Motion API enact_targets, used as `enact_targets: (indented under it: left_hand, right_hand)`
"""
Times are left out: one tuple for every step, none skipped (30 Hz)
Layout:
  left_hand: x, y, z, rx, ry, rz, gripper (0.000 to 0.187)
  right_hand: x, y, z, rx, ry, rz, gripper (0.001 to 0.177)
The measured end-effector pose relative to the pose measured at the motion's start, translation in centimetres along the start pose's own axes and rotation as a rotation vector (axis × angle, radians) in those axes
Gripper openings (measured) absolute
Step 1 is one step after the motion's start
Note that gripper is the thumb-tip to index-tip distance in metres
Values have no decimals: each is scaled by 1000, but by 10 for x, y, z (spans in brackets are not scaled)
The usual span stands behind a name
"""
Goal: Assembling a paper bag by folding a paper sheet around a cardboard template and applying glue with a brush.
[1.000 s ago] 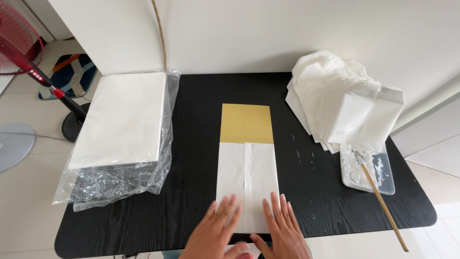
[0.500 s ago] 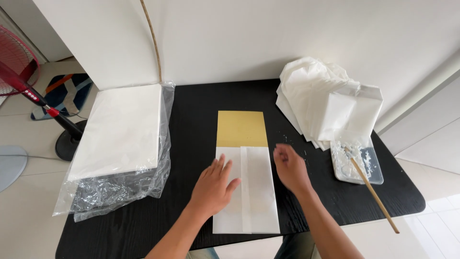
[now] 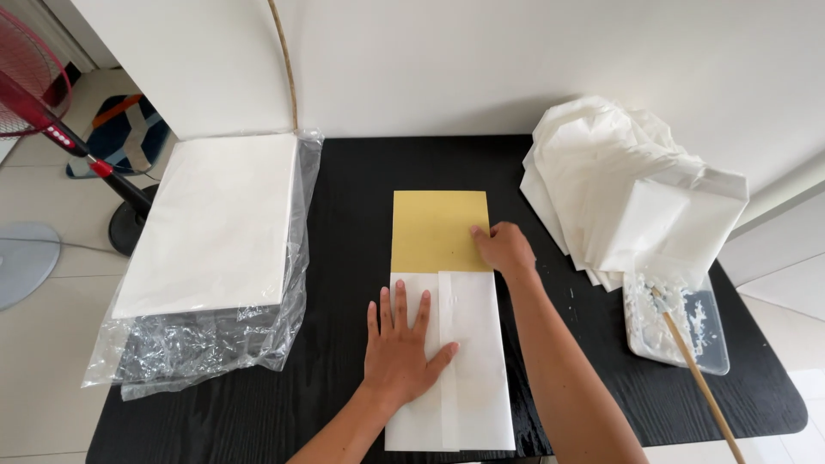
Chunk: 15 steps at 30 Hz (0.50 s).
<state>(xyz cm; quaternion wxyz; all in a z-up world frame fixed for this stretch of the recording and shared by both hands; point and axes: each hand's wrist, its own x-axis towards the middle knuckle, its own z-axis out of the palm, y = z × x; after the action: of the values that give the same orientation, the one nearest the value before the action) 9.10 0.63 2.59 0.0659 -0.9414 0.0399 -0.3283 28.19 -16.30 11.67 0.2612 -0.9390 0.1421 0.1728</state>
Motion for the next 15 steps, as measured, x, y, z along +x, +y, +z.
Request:
enact_targets:
  left_hand:
    - [-1, -1, -5, -4, -10, 3, 93]
    - [0, -1, -8, -7, -10, 3, 91]
    - [-1, -3, -7, -8, -8, 4, 91]
    - [-2, -3, -8, -9, -14, 8, 92]
    - [-3, -4, -8, -10, -21, 12, 92]
    - [-2, -4, -9, -10, -17, 11, 92]
    - [-2, -4, -9, -11, -31, 12, 93]
    - [-2, -4, -10, -14, -49, 16, 94]
    - [-4, -4, -11, -18, -49, 17, 94]
    - [-5, -3, -12, -47, -75, 18, 93]
    - [-7, -3, -12, -76, -101, 20, 92]
    - [-4, -4, -11, -79, -102, 19, 92]
    - [-1, -5, -10, -111, -133, 46, 94]
    - [1, -7, -10, -141, -163, 74, 96]
    - [10, -12, -9, -142, -162, 75, 96]
  right_hand:
    - [2, 4, 2, 71, 0, -35, 44]
    - [6, 7, 1, 143, 10, -78, 40]
    - [3, 7, -1, 144, 12, -78, 40]
    - [-1, 7, -3, 256, 7, -93, 40]
    - [-5, 7, -4, 368, 3, -109, 40]
    - [-8, 6, -5, 367, 7, -111, 40]
    - [-10, 4, -6, 445, 11, -108, 36]
    - [-13, 4, -6, 524, 15, -100, 32]
    - [-13, 6, -2, 523, 18, -97, 32]
    - [-12, 8, 1, 580, 45, -127, 33]
    - [-12, 11, 4, 637, 72, -156, 35]
    - [-13, 12, 5, 635, 73, -155, 35]
    - [-14, 14, 6, 716, 73, -207, 33]
    - [-16, 16, 7, 800, 74, -260, 31]
    - [-11, 18, 8, 800, 76, -260, 31]
